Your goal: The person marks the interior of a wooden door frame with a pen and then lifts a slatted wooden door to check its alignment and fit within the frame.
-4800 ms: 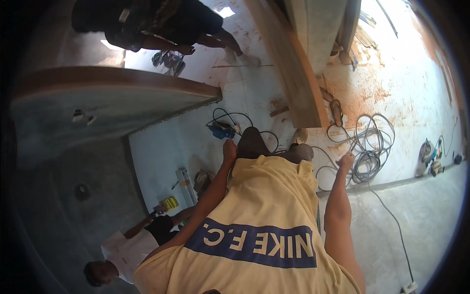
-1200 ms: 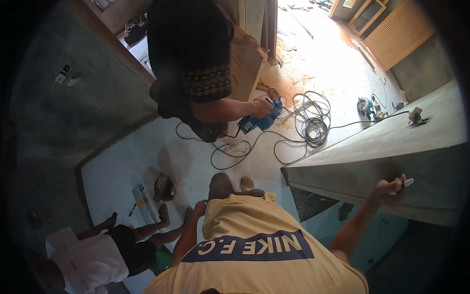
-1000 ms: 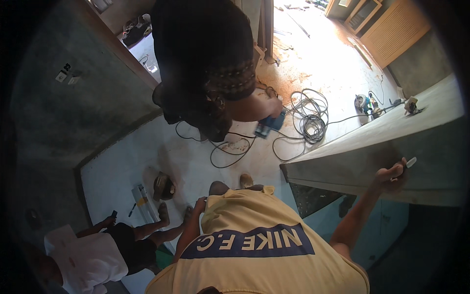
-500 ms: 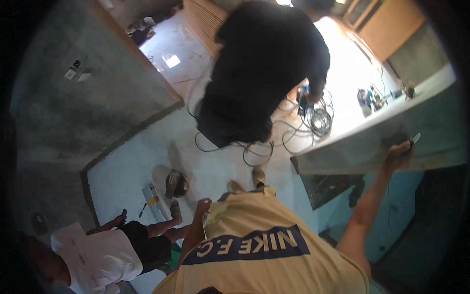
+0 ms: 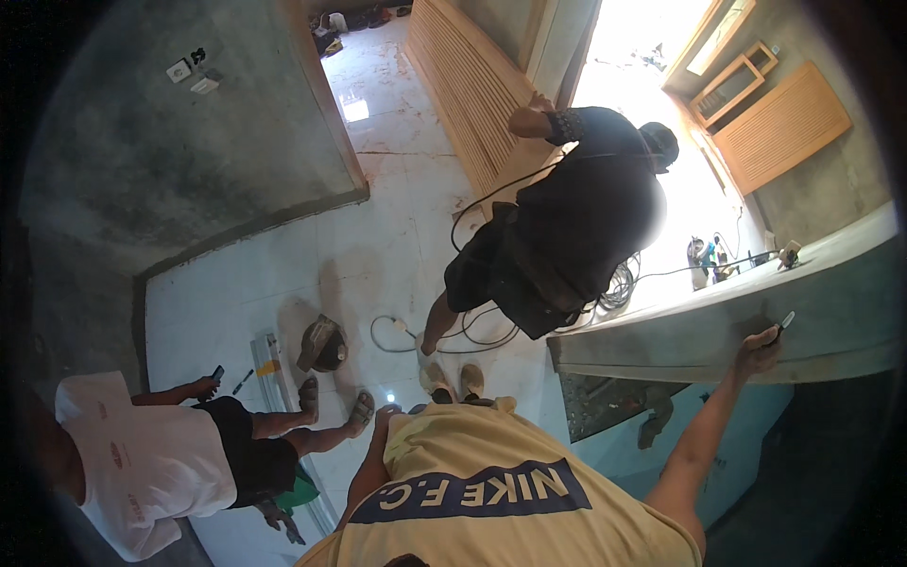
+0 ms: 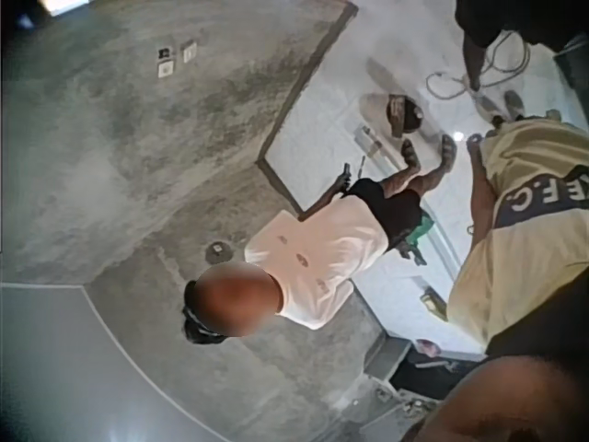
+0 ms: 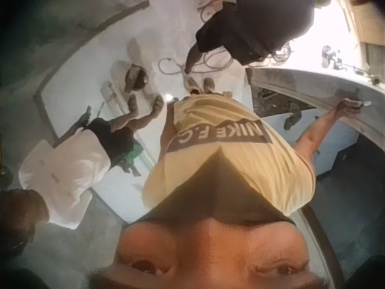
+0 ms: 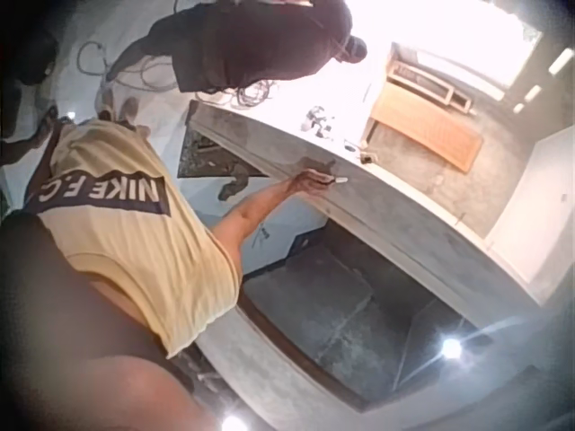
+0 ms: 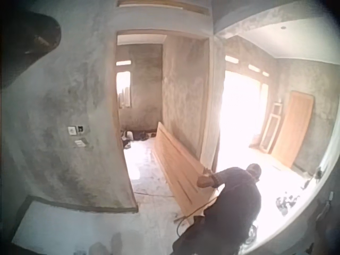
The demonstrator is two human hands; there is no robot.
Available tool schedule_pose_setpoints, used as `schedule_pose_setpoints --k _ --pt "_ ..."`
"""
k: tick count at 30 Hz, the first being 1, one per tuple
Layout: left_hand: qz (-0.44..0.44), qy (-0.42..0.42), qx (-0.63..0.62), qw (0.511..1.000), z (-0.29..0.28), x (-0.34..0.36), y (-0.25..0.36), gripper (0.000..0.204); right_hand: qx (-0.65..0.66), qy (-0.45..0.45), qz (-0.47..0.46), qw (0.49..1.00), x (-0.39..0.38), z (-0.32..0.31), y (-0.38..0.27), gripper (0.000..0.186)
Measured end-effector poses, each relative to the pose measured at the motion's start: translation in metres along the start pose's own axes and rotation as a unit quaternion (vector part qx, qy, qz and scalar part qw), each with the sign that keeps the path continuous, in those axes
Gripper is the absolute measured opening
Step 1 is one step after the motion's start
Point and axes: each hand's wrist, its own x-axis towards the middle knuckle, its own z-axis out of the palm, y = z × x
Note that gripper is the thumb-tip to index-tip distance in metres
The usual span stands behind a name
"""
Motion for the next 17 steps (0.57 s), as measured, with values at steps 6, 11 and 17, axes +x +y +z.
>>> schedule_pose_setpoints --k 6,11,17 --pt "-0.108 0.028 0.036 0.993 0.014 -0.003 -0.004 0.033 0.034 -0.062 0.036 0.997 0.003 -0.004 0.003 0.029" --pt "-0.291 0.058 -0.116 0.948 0.008 0.010 0.036 0.033 0.036 -0.049 -0.010 0.998 0.005 -0.005 0.009 0.027" --pt "-0.303 0.043 -0.083 0.948 0.004 0.014 0.031 0.038 0.046 -0.062 0.017 0.997 0.008 -0.003 -0.004 0.026"
